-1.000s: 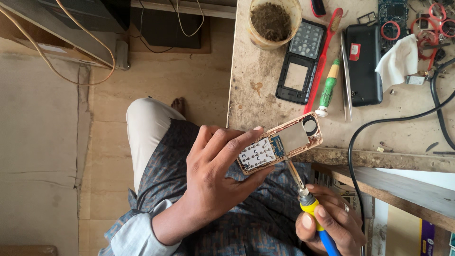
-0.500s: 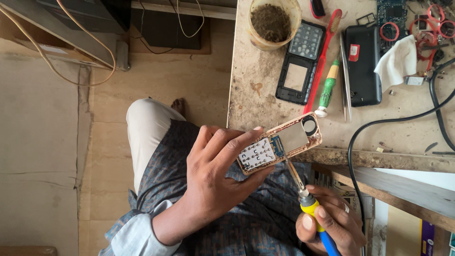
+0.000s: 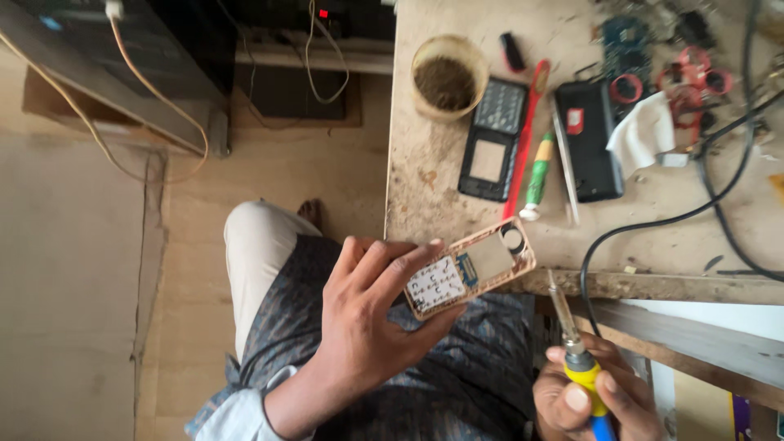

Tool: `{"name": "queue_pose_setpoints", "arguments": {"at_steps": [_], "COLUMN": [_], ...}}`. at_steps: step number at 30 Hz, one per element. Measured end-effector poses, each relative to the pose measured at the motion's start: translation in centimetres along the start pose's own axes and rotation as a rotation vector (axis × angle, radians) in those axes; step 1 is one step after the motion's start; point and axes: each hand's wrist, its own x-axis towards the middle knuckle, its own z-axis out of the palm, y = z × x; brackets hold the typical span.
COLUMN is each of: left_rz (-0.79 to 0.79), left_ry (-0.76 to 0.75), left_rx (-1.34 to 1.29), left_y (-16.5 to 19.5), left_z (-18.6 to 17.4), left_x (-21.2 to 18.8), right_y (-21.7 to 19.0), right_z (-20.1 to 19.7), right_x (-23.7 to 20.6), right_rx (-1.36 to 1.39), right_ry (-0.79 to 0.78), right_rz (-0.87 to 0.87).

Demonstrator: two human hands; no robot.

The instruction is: The person applies flux to a mobile phone's internal circuit board using tweezers, then solders several points on the board with a soldering iron. The person then reassembles the phone casing and briefly tests the device.

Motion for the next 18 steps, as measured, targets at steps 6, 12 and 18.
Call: {"name": "queue_pose_setpoints", "arguments": {"at_steps": [6, 12, 18], "left_rz": [0.000, 0.000, 0.163], "left_ry": [-0.036, -0.024, -0.052], "left_rx": [0.033, 0.010, -0.151], "left_y": [0.6, 1.0, 2.6], "left_z": [-0.1, -0.8, -2.9], "left_x": [0.7, 1.5, 2.9], "right_y": [1.3, 1.5, 10.1], "right_z": [-0.4, -2.6, -11.2], "right_x": [1.4, 0.4, -3.7], "right_rx": [-0.361, -0.096, 0.753], "right_ry": [0.021, -0.051, -0.568], "right_rz": [-0.113, 0.153, 1.273]}}
